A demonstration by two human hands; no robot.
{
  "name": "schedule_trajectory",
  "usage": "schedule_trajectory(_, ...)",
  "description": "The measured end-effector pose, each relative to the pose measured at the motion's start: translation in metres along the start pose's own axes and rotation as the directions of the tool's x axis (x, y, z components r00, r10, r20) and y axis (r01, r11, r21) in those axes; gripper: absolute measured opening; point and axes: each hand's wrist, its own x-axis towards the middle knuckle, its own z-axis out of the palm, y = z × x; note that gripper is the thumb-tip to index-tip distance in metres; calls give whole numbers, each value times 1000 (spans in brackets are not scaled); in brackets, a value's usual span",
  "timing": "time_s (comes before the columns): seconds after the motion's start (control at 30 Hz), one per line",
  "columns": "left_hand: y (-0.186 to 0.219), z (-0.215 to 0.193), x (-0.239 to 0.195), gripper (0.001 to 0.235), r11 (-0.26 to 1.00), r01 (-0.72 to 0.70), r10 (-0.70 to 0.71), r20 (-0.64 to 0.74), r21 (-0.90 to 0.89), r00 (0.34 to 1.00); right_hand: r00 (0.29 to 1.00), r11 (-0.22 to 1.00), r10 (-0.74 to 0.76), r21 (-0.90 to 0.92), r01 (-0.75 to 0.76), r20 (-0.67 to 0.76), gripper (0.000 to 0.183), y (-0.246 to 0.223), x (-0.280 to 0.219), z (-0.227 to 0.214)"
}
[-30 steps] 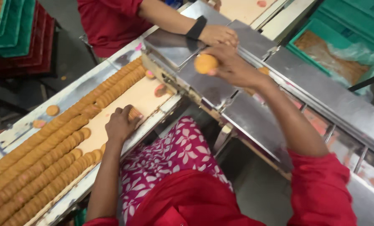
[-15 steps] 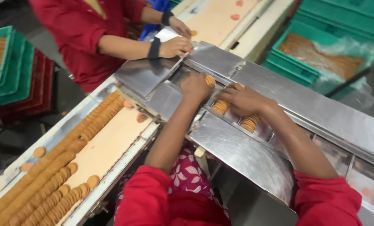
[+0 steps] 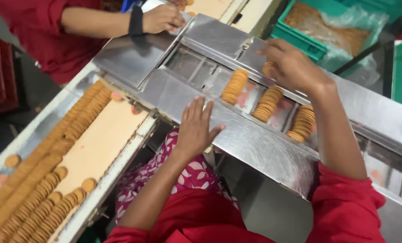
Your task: The person stacks round cookies into vertical columns on a moving conveyor belt. They repeatedly pick up cookies and place them on top of existing stacks, maintaining alignment as the belt advances.
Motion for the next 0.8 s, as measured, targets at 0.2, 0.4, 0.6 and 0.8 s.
schedule_trajectory(0.2, -6, 8, -61, 77, 165, -59, -303, -107, -985, 947, 974, 961, -211, 198, 191, 81, 36, -120, 24, 71)
schedule_trajectory(0.4, -83, -18, -123, 73, -362, -344, -686, -3, -867, 728, 839, 847, -528, 1, 532, 132, 55, -250, 63, 197)
schedule_trajectory(0.6, -136, -106, -261, 66, 686, 584, -674, -77, -434, 734, 745, 850, -515, 363, 382, 424, 32, -308, 113, 280)
schedule_trajectory(0.8, -206, -143, -317, 90, 762, 564, -616, 88, 318, 783, 810, 919, -391, 237, 316, 437, 19, -337, 130, 385)
